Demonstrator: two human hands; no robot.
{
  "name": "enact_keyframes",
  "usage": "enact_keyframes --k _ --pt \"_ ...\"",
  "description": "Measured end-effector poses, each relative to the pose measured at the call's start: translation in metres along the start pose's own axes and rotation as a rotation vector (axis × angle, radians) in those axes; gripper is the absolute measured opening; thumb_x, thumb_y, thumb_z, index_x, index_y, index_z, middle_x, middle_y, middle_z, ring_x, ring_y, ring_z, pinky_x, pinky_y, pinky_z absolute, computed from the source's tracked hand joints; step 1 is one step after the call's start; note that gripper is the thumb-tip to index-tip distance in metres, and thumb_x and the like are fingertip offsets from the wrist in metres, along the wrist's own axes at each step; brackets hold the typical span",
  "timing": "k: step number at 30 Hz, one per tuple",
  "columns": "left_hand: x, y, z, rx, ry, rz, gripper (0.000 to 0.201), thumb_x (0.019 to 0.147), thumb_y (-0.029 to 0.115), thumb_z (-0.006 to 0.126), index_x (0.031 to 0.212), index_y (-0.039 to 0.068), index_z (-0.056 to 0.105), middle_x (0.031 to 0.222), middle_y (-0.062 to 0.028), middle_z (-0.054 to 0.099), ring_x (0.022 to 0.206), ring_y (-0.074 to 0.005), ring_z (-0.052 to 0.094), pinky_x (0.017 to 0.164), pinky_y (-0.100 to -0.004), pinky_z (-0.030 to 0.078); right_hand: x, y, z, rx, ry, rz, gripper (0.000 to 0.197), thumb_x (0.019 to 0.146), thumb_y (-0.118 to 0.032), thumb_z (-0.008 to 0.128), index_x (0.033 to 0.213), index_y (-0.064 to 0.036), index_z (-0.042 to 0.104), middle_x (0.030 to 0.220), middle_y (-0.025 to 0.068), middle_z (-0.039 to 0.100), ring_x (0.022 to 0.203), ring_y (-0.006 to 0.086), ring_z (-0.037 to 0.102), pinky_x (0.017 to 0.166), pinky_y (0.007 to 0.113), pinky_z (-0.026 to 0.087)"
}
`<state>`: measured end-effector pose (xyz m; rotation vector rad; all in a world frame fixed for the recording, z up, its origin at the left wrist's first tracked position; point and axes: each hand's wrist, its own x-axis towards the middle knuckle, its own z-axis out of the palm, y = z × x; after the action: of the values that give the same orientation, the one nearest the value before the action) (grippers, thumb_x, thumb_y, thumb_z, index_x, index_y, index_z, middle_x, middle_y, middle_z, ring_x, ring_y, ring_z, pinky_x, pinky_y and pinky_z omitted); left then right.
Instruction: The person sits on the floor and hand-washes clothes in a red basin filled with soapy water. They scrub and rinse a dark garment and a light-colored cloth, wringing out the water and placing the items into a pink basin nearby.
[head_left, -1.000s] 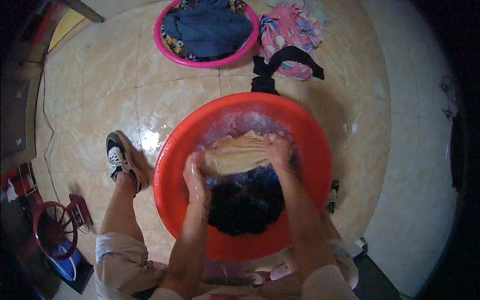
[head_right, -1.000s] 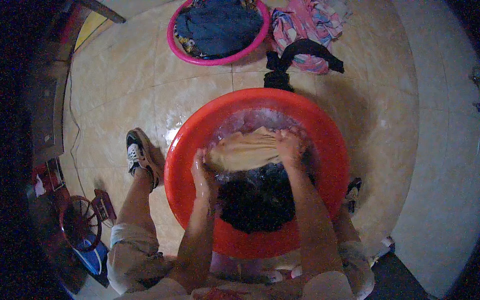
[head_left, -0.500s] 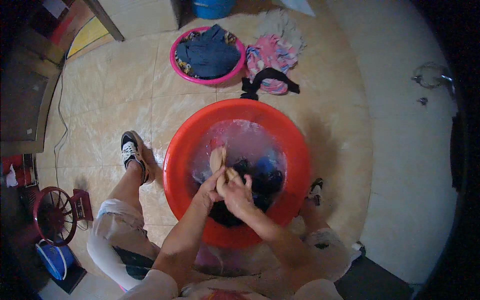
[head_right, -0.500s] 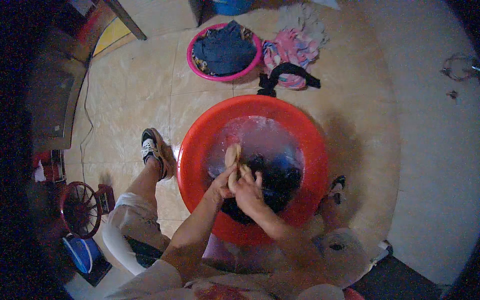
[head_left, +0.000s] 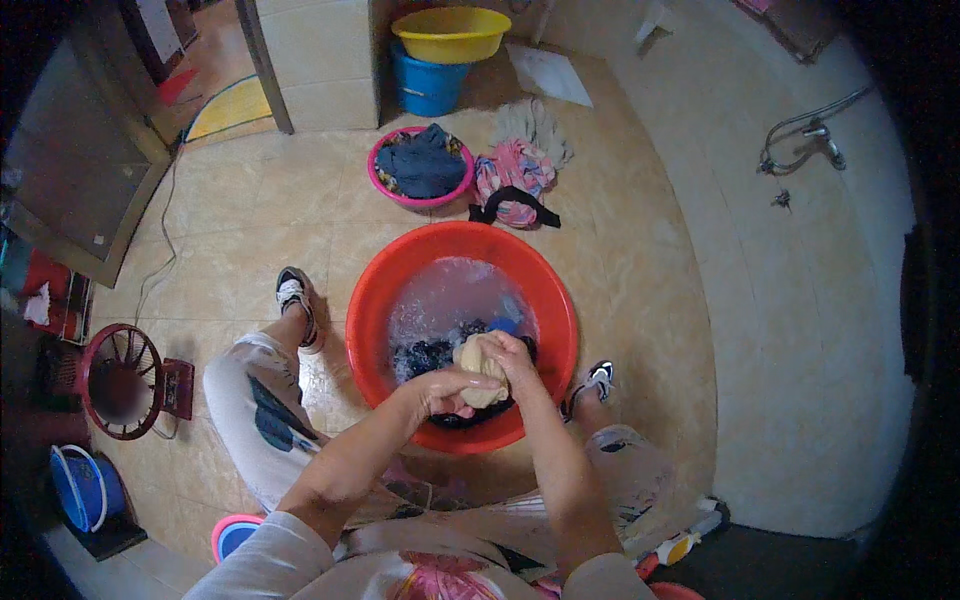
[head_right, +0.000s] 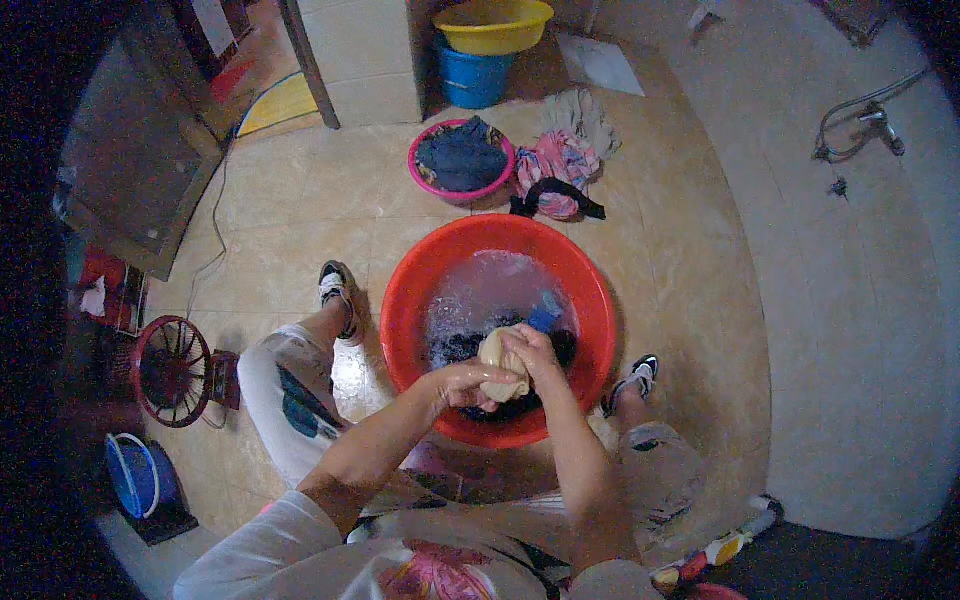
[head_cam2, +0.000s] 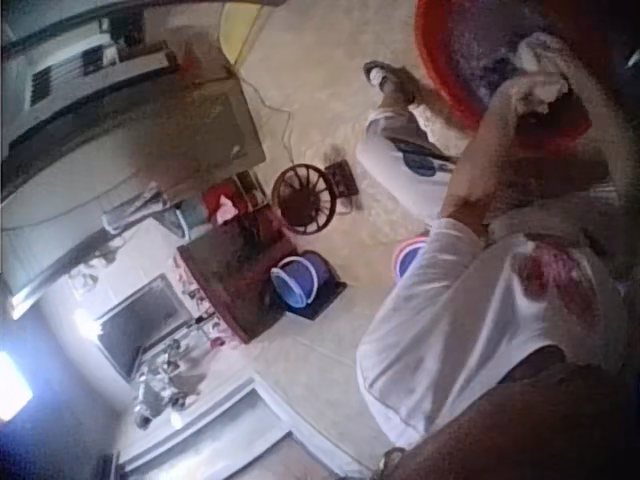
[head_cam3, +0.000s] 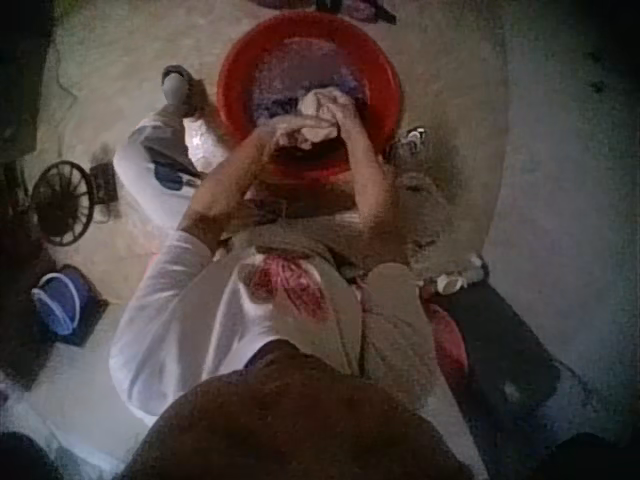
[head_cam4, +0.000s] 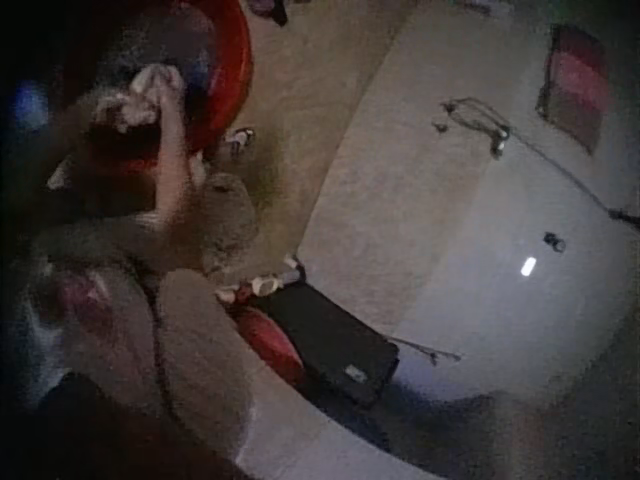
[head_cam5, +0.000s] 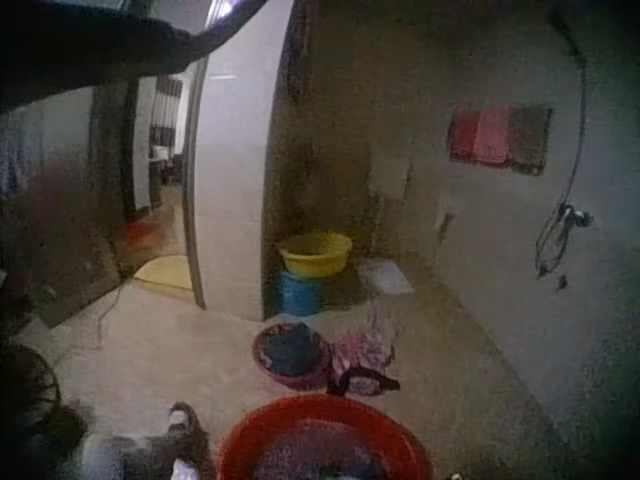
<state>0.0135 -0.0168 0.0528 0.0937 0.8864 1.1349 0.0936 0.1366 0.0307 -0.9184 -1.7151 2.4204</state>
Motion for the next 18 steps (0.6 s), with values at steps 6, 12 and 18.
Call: enact_keyframes --k 6,12,18 --pt "-0.032 0.012 0.05 -0.539 -0.214 0.205 0.061 0.077 0.015 0.061 0.133 0.01 0.038 0.121 -0.0161 0.055 0.122 -0.035 0.047 0.099 -0.0588 0.038 -0.007 0.043 0.01 0.781 -0.215 -0.078 0.069 0.081 -0.062 0.053 0.131 -0.0157 0.043 0.128 0.015 0.048 0.114 0.0367 0.049 0.096 0.052 0.041" --pt "-0.038 -0.016 0.074 -1.121 -0.523 0.332 0.076 0.071 0.007 0.051 0.142 0.019 0.026 0.143 -0.0139 0.031 0.13 -0.0309 0.036 0.099 -0.05 0.039 -0.051 -0.018 0.088 1.16 -0.486 -0.305 0.065 0.081 -0.064 0.052 0.135 -0.0303 0.038 0.145 0.0105 0.026 0.129 0.0369 0.031 0.093 0.064 0.038" --pt "-0.043 -0.011 0.065 -1.054 -0.416 0.342 0.05 0.08 0.028 0.067 0.121 0.008 0.045 0.099 -0.0083 0.051 0.073 -0.0126 0.049 0.053 -0.0235 0.042 -0.026 -0.032 0.065 1.007 -0.547 -0.233 0.021 0.086 -0.028 0.062 0.084 -0.0143 0.047 0.086 0.0005 0.043 0.084 0.0179 0.046 0.077 0.048 0.051"
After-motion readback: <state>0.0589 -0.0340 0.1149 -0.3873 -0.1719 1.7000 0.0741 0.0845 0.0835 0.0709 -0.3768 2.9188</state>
